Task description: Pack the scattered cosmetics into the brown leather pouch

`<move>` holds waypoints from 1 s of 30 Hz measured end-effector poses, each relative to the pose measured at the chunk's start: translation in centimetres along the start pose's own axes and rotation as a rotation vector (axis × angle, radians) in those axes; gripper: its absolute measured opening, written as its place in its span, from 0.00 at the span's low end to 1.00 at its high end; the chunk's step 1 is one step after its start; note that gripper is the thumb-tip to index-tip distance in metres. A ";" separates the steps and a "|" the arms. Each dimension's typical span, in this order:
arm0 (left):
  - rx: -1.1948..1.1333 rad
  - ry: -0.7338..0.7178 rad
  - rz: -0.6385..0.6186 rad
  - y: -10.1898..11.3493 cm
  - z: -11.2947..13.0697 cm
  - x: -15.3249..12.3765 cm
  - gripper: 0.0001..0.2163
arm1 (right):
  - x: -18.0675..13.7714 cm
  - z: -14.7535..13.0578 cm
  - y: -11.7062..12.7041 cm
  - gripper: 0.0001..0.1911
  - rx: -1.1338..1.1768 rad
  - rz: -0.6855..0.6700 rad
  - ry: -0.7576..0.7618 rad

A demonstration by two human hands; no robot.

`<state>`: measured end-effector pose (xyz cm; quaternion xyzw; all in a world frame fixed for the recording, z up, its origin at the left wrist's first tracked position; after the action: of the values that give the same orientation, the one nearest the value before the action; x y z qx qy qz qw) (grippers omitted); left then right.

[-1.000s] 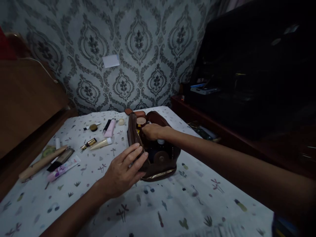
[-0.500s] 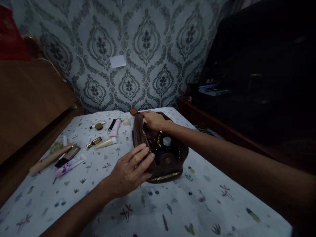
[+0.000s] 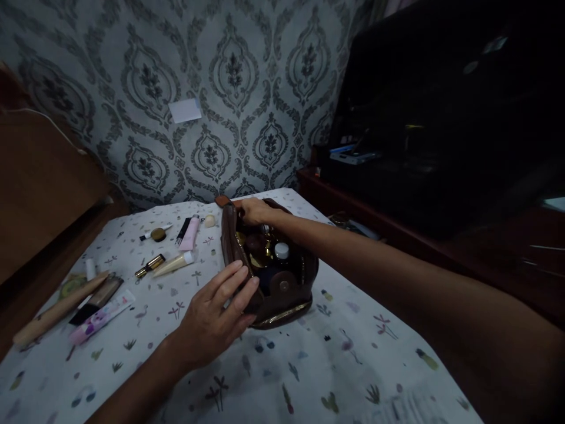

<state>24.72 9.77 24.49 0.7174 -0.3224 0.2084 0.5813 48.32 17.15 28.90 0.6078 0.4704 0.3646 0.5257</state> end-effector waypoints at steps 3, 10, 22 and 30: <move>-0.014 0.006 0.010 0.0 0.0 -0.1 0.23 | 0.0 0.1 -0.1 0.22 -0.006 -0.005 0.003; -0.026 0.003 0.010 -0.2 0.0 -0.2 0.23 | -0.7 -0.4 -0.1 0.23 -0.063 -0.009 0.033; 0.003 -0.008 0.003 -0.1 0.0 0.0 0.17 | -2.4 -2.0 -0.7 0.33 -0.327 0.013 0.276; -0.006 -0.016 0.003 -0.1 0.0 0.0 0.17 | -1.3 -2.1 -3.2 0.27 -0.536 0.017 0.301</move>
<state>24.83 9.77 24.43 0.7169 -0.3285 0.2028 0.5805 45.37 16.55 26.25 0.3902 0.4250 0.5661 0.5887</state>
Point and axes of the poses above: each hand's wrist, its own x-axis towards the middle knuckle, its own y-axis out of the back of the hand, z = x × y, the point moved 3 cm from there along x, towards the middle knuckle
